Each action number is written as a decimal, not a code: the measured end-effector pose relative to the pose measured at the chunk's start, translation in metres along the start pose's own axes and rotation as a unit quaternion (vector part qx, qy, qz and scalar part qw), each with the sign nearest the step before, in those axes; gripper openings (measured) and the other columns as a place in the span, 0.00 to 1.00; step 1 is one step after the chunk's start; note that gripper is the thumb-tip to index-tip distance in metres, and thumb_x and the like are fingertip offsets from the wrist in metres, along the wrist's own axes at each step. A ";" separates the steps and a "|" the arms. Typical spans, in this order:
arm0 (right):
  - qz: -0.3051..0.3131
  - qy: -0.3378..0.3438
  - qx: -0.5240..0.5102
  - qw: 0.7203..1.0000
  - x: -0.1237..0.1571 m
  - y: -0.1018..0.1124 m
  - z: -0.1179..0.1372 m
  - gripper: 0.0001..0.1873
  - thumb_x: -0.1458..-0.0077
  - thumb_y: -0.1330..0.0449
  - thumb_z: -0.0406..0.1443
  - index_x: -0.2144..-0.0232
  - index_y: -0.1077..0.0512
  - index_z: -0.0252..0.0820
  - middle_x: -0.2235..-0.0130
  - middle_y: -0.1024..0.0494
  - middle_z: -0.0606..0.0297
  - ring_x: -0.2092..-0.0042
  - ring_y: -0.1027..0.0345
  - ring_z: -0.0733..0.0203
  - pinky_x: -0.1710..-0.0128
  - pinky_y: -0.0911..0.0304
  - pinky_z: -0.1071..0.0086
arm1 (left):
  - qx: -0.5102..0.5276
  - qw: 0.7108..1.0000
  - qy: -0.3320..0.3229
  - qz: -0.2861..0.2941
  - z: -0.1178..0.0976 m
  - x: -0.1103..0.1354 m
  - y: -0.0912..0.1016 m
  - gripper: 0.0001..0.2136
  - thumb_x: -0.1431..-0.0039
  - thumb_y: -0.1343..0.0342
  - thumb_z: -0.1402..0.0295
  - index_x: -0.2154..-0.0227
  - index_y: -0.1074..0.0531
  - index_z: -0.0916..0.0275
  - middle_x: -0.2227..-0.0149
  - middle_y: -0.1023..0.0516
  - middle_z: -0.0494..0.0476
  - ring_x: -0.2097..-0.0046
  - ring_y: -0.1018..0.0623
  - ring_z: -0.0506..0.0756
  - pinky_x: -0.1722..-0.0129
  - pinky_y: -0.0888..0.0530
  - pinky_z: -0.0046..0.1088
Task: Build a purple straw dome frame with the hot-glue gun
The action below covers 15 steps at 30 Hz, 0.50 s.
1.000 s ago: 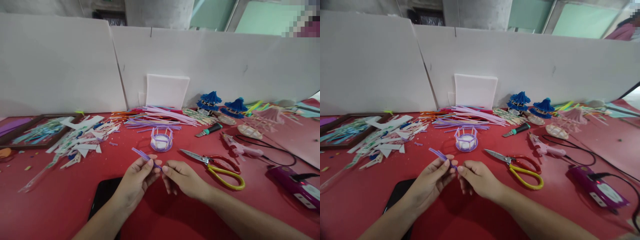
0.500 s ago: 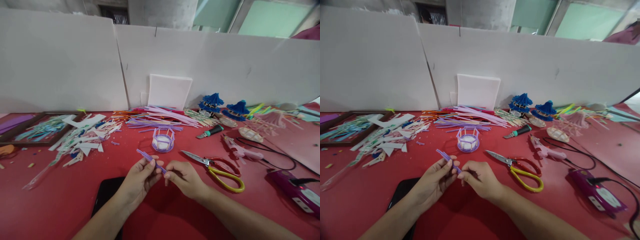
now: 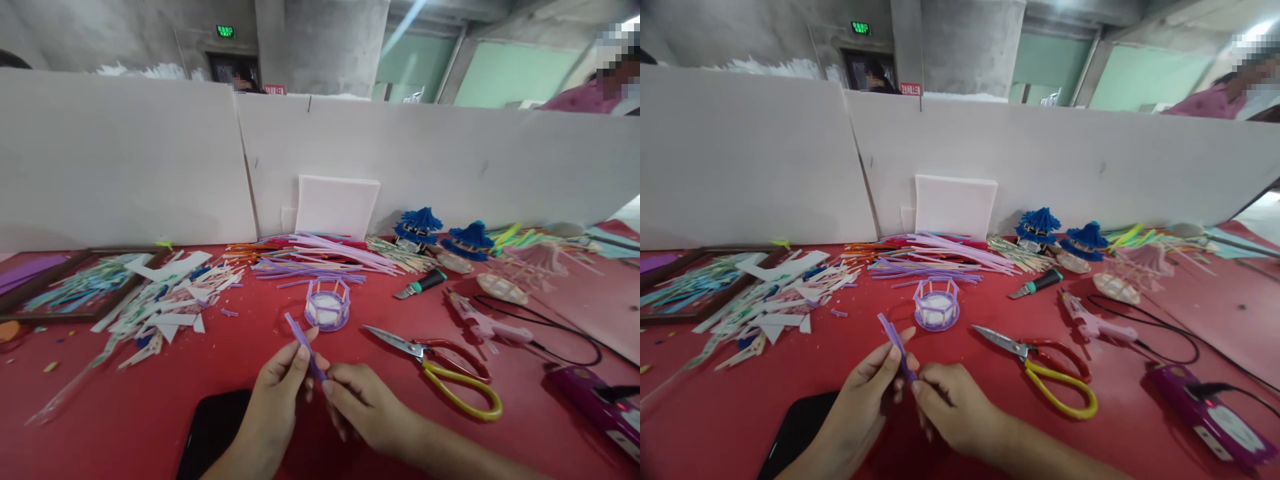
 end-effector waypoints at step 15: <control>-0.026 0.017 0.015 0.999 0.005 -0.013 0.003 0.19 0.40 0.50 0.42 0.81 0.42 0.43 0.84 0.35 0.71 0.83 0.43 0.71 0.83 0.48 0.78 | 0.076 0.997 -0.006 0.028 -0.008 0.006 -0.014 0.17 0.60 0.30 0.56 0.71 0.24 0.63 0.77 0.27 0.49 0.70 0.27 0.50 0.68 0.30 0.24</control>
Point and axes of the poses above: each hand's wrist, its own x-axis away from the middle knuckle, its own y-axis out of the back of the hand, z = x × y, the point moved 7 cm from there along -x, towards the middle knuckle
